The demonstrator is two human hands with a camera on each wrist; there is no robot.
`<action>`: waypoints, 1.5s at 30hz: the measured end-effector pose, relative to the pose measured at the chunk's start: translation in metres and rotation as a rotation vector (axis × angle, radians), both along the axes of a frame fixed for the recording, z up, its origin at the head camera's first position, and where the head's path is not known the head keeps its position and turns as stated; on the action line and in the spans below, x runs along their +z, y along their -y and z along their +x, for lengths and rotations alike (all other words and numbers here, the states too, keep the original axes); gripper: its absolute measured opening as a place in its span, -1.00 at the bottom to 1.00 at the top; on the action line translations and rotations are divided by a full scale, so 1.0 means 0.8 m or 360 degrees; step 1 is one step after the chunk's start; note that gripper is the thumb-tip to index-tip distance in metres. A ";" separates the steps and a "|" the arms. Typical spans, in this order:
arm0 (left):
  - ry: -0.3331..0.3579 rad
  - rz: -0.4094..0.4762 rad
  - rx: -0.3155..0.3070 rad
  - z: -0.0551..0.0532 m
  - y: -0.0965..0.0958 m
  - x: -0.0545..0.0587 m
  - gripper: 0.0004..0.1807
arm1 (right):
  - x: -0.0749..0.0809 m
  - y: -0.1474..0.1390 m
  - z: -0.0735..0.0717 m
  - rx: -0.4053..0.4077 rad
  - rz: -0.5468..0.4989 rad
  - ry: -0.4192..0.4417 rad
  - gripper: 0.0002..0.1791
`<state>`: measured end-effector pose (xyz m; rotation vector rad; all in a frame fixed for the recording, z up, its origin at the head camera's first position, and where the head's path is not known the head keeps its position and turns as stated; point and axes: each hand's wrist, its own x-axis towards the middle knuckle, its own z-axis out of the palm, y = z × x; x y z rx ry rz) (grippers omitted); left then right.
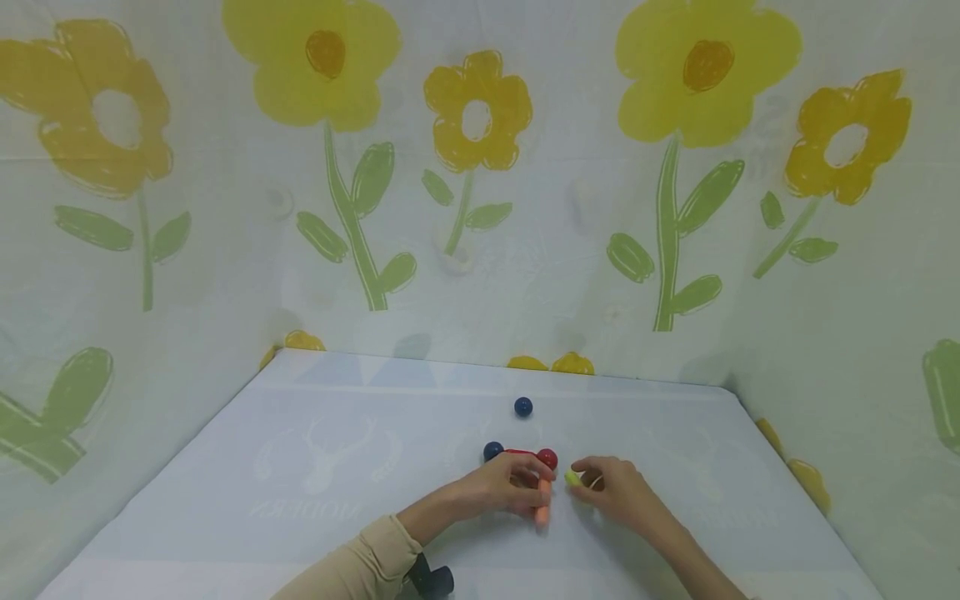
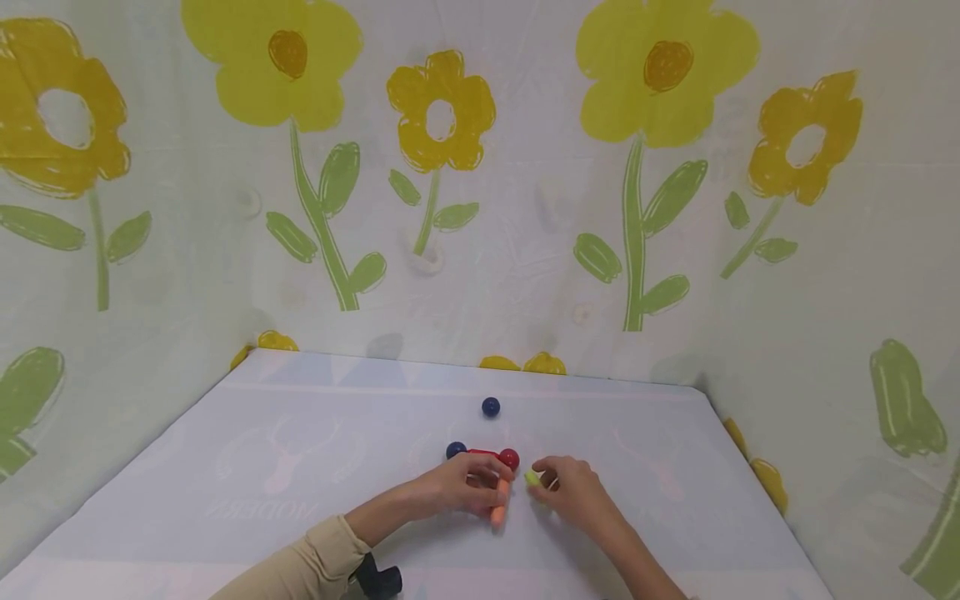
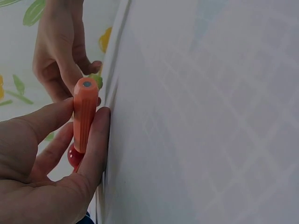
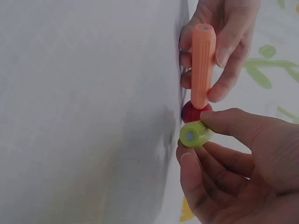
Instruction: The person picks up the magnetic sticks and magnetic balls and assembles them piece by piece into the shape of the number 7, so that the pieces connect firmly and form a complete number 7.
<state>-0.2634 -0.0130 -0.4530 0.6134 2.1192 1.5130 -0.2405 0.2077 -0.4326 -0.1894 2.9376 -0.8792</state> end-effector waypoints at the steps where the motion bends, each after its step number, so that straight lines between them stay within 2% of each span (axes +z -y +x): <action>1: 0.0002 0.0000 0.0001 0.000 0.000 0.000 -0.72 | 0.000 0.000 0.001 0.0006 -0.0013 0.0018 -0.68; 12: 0.0027 0.0034 -0.0010 0.000 0.000 -0.001 -0.74 | -0.001 0.001 0.012 0.0126 -0.0228 0.0234 -0.61; 18: 0.0030 0.0041 -0.0015 0.002 0.000 0.001 -0.73 | -0.004 -0.001 0.016 0.0177 -0.0302 0.0299 -0.58; 32: 0.0040 0.0032 -0.0024 0.002 0.000 0.002 -0.72 | -0.005 0.003 0.020 0.0127 -0.0331 0.0360 -0.53; 45: 0.0043 0.0062 -0.0046 0.001 0.001 0.001 -0.71 | -0.006 0.000 0.026 0.0221 -0.0467 0.0386 -0.49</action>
